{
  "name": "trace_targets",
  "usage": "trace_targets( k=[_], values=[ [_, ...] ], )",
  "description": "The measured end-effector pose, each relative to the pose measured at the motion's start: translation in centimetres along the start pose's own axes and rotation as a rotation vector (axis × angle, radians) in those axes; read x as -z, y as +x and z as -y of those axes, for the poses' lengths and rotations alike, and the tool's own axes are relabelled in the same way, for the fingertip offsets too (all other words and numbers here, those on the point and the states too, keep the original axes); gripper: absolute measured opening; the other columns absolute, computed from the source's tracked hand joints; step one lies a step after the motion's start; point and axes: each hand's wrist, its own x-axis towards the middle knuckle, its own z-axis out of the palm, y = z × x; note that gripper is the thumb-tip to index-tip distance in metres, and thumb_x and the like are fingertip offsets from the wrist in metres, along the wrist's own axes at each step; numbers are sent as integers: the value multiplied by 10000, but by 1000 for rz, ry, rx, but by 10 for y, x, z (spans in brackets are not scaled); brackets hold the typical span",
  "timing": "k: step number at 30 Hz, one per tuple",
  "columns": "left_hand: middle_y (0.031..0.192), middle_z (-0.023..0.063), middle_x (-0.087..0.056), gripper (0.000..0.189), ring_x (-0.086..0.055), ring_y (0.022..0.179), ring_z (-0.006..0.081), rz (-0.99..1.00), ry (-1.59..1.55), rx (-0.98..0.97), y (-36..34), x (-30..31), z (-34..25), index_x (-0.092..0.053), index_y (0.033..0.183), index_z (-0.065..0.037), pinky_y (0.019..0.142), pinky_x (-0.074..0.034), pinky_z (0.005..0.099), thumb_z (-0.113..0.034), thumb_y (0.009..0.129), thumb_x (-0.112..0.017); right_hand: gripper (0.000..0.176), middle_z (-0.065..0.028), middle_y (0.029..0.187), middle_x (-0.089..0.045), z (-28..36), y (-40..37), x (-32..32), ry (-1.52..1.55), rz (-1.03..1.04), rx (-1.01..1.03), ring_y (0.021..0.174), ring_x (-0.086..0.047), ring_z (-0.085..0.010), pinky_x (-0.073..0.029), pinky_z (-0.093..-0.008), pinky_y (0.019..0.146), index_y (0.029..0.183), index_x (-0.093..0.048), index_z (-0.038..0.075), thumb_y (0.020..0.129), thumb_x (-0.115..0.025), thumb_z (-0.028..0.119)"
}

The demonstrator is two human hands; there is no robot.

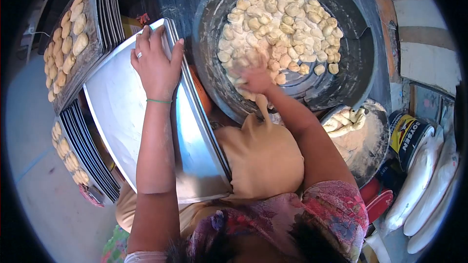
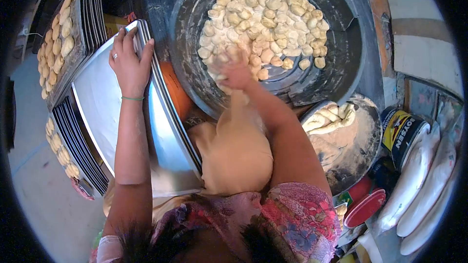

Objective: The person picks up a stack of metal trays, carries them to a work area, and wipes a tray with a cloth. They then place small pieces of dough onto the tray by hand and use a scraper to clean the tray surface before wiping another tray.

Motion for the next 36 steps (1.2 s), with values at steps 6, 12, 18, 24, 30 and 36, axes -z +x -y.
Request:
trace_targets(
  k=[6, 12, 18, 24, 30, 36],
  values=[
    [1378, 202, -425, 538, -340, 1338, 346, -5, -10, -9, 0, 0, 1, -540, 1270, -101, 1089, -180, 565, -427, 848, -608, 797, -250, 1550, -39, -108, -39, 36, 2, -215, -1129, 1430, -63, -437, -53, -756, 1014, 1479, -273, 306, 818, -473, 705],
    [1370, 205, -431, 531, -350, 1330, 349, -18, -5, -11, 0, -1, 0, -545, 1265, -99, 1090, -181, 564, -420, 847, -614, 771, -315, 1512, -66, -77, 18, -17, 281, -512, -1109, 1401, -123, -467, -64, -725, 1040, 1455, -340, 278, 814, -498, 676],
    [1377, 203, -427, 533, -345, 1337, 343, 3, -3, -3, 0, 2, 0, -547, 1264, -98, 1094, -176, 563, -432, 853, -605, 679, -144, 1515, -273, 23, 3, -11, 287, 30, -232, 1399, -216, -389, -70, -720, 1049, 1363, -485, 278, 781, -568, 616],
    [1375, 208, -429, 532, -342, 1340, 347, -12, -18, -36, -2, 0, 3, -548, 1267, -100, 1095, -175, 562, -439, 860, -590, 732, -193, 1558, -120, -69, -37, -8, 33, -265, -1105, 1436, -93, -388, -30, -720, 1039, 1423, -397, 267, 820, -490, 671],
    [1376, 206, -430, 543, -342, 1338, 348, 0, -7, -6, 0, 1, 0, -550, 1266, -101, 1090, -176, 570, -446, 850, -600, 821, -278, 1532, -82, -124, -33, -21, 401, -473, -1542, 1400, -55, -494, -22, -736, 1020, 1447, -363, 235, 798, -469, 727],
    [1391, 184, -438, 540, -357, 1342, 317, -2, 23, 2, -1, 3, -2, -564, 1270, -103, 1095, -191, 505, -452, 859, -600, 777, -259, 1473, -228, -7, -37, -1, 255, -231, -968, 1383, -181, -449, -68, -731, 1022, 1415, -401, 230, 754, -644, 556]
  ],
)
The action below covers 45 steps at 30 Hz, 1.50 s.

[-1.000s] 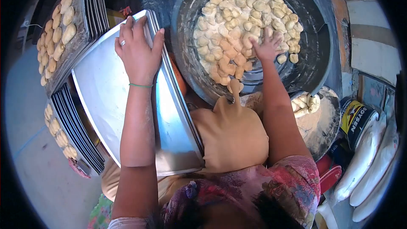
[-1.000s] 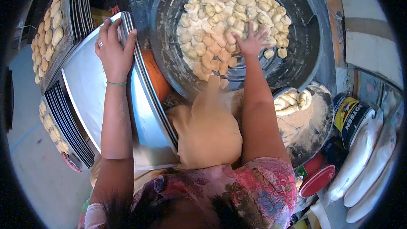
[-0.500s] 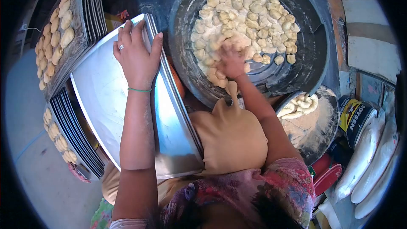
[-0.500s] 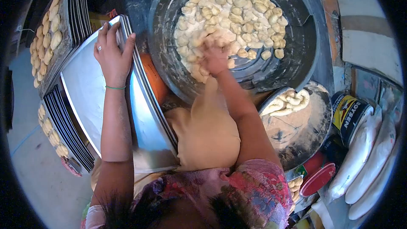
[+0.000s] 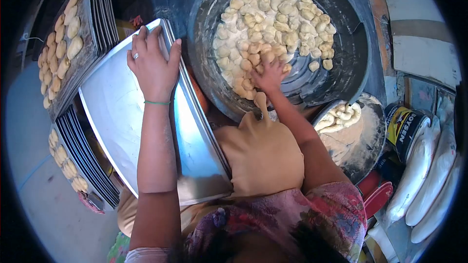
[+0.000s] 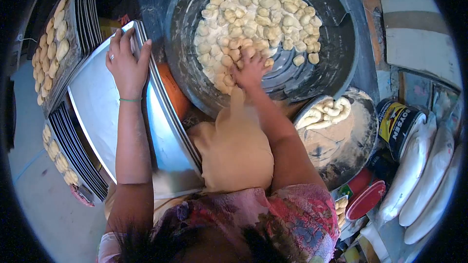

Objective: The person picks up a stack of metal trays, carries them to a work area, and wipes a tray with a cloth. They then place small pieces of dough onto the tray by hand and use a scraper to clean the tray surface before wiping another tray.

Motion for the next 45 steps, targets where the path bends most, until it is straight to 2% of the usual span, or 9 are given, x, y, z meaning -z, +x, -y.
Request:
trace_targets(
  k=[3, 7, 12, 17, 19, 29, 34, 37, 45],
  values=[
    [1394, 183, -435, 546, -353, 1346, 316, 2, -22, -4, 0, 0, 1, -562, 1274, -103, 1094, -189, 510, -455, 858, -600, 800, -217, 1423, -320, -17, -16, 11, 115, -4, 149, 1353, -308, -358, -226, -653, 1030, 1401, -402, 171, 718, -746, 407],
    [1388, 199, -421, 541, -323, 1352, 342, 11, -51, -15, -1, -2, 3, -546, 1270, -100, 1102, -157, 556, -435, 850, -597, 771, -254, 1149, -603, -107, 37, 28, 542, -392, -351, 1125, -545, -374, -389, -422, 984, 1231, -542, -44, 742, -710, 527],
    [1385, 200, -420, 543, -332, 1344, 347, -6, -31, -15, 0, -3, 2, -545, 1267, -96, 1099, -163, 559, -444, 852, -594, 900, -249, 1152, -619, -96, 77, 9, 469, 399, -409, 1133, -558, -368, -425, -413, 940, 1209, -585, -23, 760, -528, 755],
    [1382, 184, -440, 549, -371, 1324, 331, -17, 8, -35, -1, -4, 2, -544, 1284, -104, 1087, -201, 524, -454, 864, -593, 854, -114, 1340, -524, -5, 75, -3, 1634, 712, -712, 1166, -545, -305, -420, -436, 1004, 1314, -511, 52, 790, -536, 726],
    [1379, 204, -426, 530, -343, 1337, 354, 2, -29, -25, -1, -2, 0, -538, 1267, -89, 1095, -176, 557, -420, 857, -590, 875, -128, 1358, -506, 10, 78, -15, 1624, 858, -583, 1202, -517, -299, -418, -463, 1007, 1354, -472, 73, 774, -567, 720],
    [1384, 217, -421, 525, -344, 1337, 366, 9, -36, -21, 0, -1, -1, -539, 1263, -83, 1093, -175, 555, -405, 852, -601, 916, -270, 1289, -529, 98, 111, 37, 385, 956, 312, 1215, -503, -334, -348, -361, 1047, 1304, -495, -50, 682, -736, 579],
    [1378, 223, -424, 526, -350, 1333, 365, 1, -42, -30, 0, -2, 0, -540, 1260, -80, 1087, -179, 560, -399, 848, -609, 799, -183, 1449, -370, 125, 120, 24, -130, 2, 358, 1346, -326, -374, -353, -620, 987, 1313, -522, 128, 681, -705, 581],
    [1377, 204, -431, 539, -368, 1322, 349, 5, 4, -34, 0, -1, 0, -550, 1266, -80, 1091, -196, 514, -439, 866, -594, 792, -140, 1504, -264, 114, 95, 20, -232, 169, 366, 1387, -217, -399, -308, -715, 959, 1366, -460, 243, 685, -723, 549],
    [1384, 218, -419, 532, -341, 1338, 369, 9, -45, -20, 1, 0, -1, -535, 1271, -90, 1095, -173, 553, -395, 843, -615, 701, -114, 1392, -403, 30, -7, 16, -275, 604, 463, 1271, -385, -371, -423, -566, 939, 1374, -427, 236, 758, -714, 410]
  ],
)
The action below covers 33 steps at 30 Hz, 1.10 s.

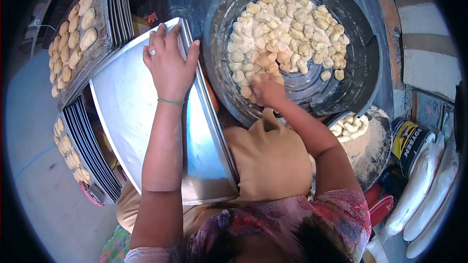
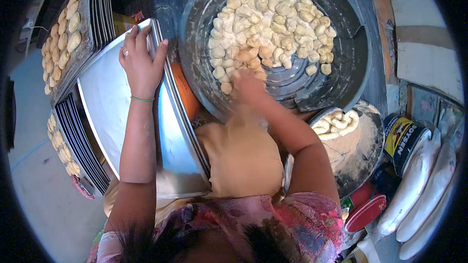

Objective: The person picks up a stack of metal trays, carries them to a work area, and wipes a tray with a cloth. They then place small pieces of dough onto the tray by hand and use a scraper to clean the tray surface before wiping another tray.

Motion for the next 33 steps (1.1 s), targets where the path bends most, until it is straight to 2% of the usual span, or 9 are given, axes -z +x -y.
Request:
trace_targets(
  k=[5, 10, 14, 17, 22, 24, 27, 31, 33],
  values=[
    [1384, 215, -420, 530, -341, 1339, 373, -6, 0, -3, -1, -2, 1, -535, 1270, -94, 1092, -174, 562, -397, 843, -615, 863, -202, 1516, -238, -94, 25, 47, -143, -575, -423, 1392, -223, -407, -165, -704, 1041, 1480, -265, 182, 807, -535, 650],
    [1384, 201, -424, 522, -339, 1341, 365, 2, 16, 2, 0, -2, 0, -537, 1271, -101, 1097, -171, 551, -408, 853, -600, 935, -197, 1553, -148, -66, 95, 52, 117, -677, -679, 1407, -131, -457, -14, -716, 1051, 1498, -237, 182, 781, -447, 745],
    [1385, 196, -422, 525, -332, 1343, 361, -2, 13, -1, 0, -3, 1, -537, 1274, -102, 1101, -169, 547, -416, 857, -594, 836, -198, 1528, -226, -4, 69, 11, -108, -333, -42, 1412, -109, -447, -30, -684, 1076, 1476, -309, 215, 801, -488, 676],
    [1386, 199, -419, 530, -334, 1340, 364, 2, 15, -4, -1, -2, 1, -534, 1278, -100, 1101, -171, 547, -423, 861, -587, 761, -154, 1514, -281, 12, 23, -11, 11, -398, 293, 1399, -167, -442, -60, -671, 1085, 1461, -338, 255, 821, -506, 630],
    [1383, 203, -418, 538, -336, 1339, 365, 4, 20, -12, 0, -2, 2, -532, 1279, -93, 1099, -168, 552, -432, 865, -582, 676, -101, 1546, -229, -82, 13, -14, -100, -518, -8, 1409, -171, -416, -55, -687, 1075, 1431, -382, 238, 864, -481, 592],
    [1381, 203, -420, 539, -337, 1338, 365, 12, 26, -9, -2, -2, 2, -533, 1278, -91, 1097, -170, 553, -432, 864, -583, 649, -142, 1552, -197, -105, 18, 4, -265, -407, -382, 1406, -178, -419, -56, -709, 1053, 1422, -390, 216, 877, -479, 558],
    [1377, 202, -425, 538, -338, 1337, 366, 7, 25, -5, 0, -2, 1, -535, 1277, -90, 1095, -172, 552, -429, 863, -586, 653, -195, 1531, -216, -122, 42, 12, 108, -877, -791, 1390, -220, -422, -82, -720, 1036, 1402, -406, 147, 871, -503, 515],
    [1374, 201, -428, 537, -335, 1338, 363, 1, 8, -11, 0, -2, 1, -537, 1277, -89, 1096, -173, 550, -423, 860, -592, 640, -215, 1413, -363, -82, 46, 27, 60, -1026, -81, 1254, -384, -407, -224, -596, 1069, 1336, -440, 46, 790, -646, 309],
    [1374, 201, -429, 536, -335, 1338, 363, -2, 12, -12, 0, -2, 2, -537, 1277, -89, 1096, -172, 549, -421, 859, -594, 625, -214, 1292, -458, -61, 56, 14, 187, -738, 151, 1188, -433, -390, -310, -492, 1051, 1335, -446, 68, 765, -650, 226]
  ],
)
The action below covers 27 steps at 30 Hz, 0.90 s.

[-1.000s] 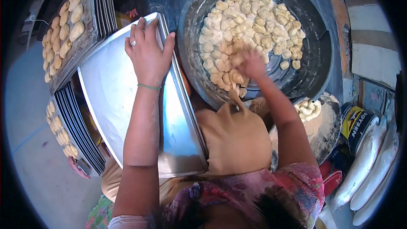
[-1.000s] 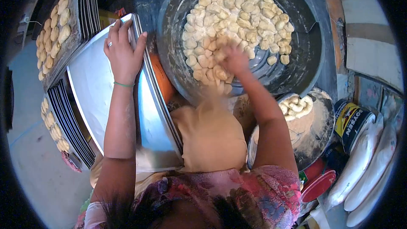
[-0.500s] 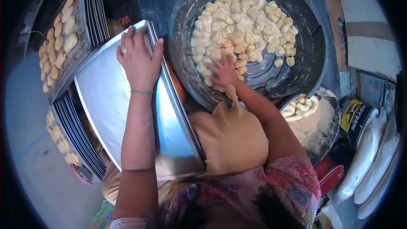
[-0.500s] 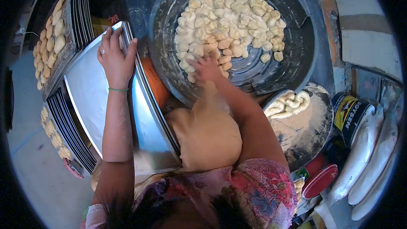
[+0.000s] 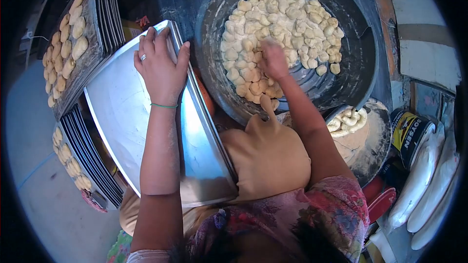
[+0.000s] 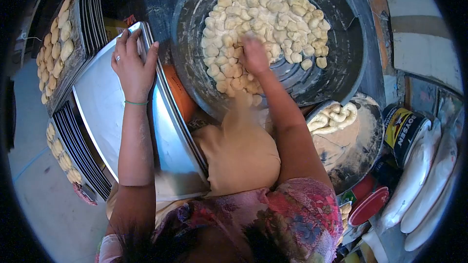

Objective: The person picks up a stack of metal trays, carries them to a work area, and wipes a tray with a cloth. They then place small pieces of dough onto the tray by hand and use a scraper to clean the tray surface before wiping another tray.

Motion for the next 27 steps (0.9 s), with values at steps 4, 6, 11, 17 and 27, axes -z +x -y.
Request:
trace_targets(
  k=[4, 6, 11, 17, 27],
  values=[
    [1375, 203, -429, 535, -342, 1334, 365, -11, -4, -9, 0, 0, -1, -537, 1273, -88, 1096, -171, 550, -419, 857, -596, 546, -183, 1226, -518, 30, 3, -9, -81, 187, -110, 1176, -453, -396, -341, -492, 1020, 1264, -511, 91, 756, -658, 225],
    [1375, 205, -429, 534, -345, 1332, 365, -7, -8, -10, -1, 1, 0, -538, 1271, -86, 1096, -171, 550, -416, 856, -597, 508, -155, 1204, -540, 27, 31, 18, 239, 344, -224, 1160, -462, -395, -344, -494, 1008, 1228, -539, 98, 758, -659, 249],
    [1373, 205, -431, 532, -345, 1331, 368, -5, -3, -9, -1, 1, -1, -539, 1265, -83, 1095, -173, 550, -405, 847, -605, 674, -204, 1399, -390, -37, 75, 8, -291, -167, -415, 1345, -300, -385, -164, -576, 1096, 1382, -407, 101, 845, -553, 482],
    [1377, 203, -427, 530, -340, 1331, 374, -12, -29, 1, 0, -1, 0, -543, 1261, -86, 1094, -170, 551, -407, 844, -606, 621, -235, 1312, -418, 29, 34, -6, -177, 246, -126, 1260, -389, -399, -221, -555, 1084, 1325, -497, 115, 814, -580, 457],
    [1374, 202, -428, 536, -340, 1332, 361, 4, -21, -11, 0, -1, 1, -548, 1263, -90, 1095, -173, 543, -427, 850, -605, 789, -249, 1469, -279, -13, 67, 6, -194, -261, -435, 1352, -311, -374, -218, -595, 1068, 1396, -433, 157, 771, -599, 609]
  ],
)
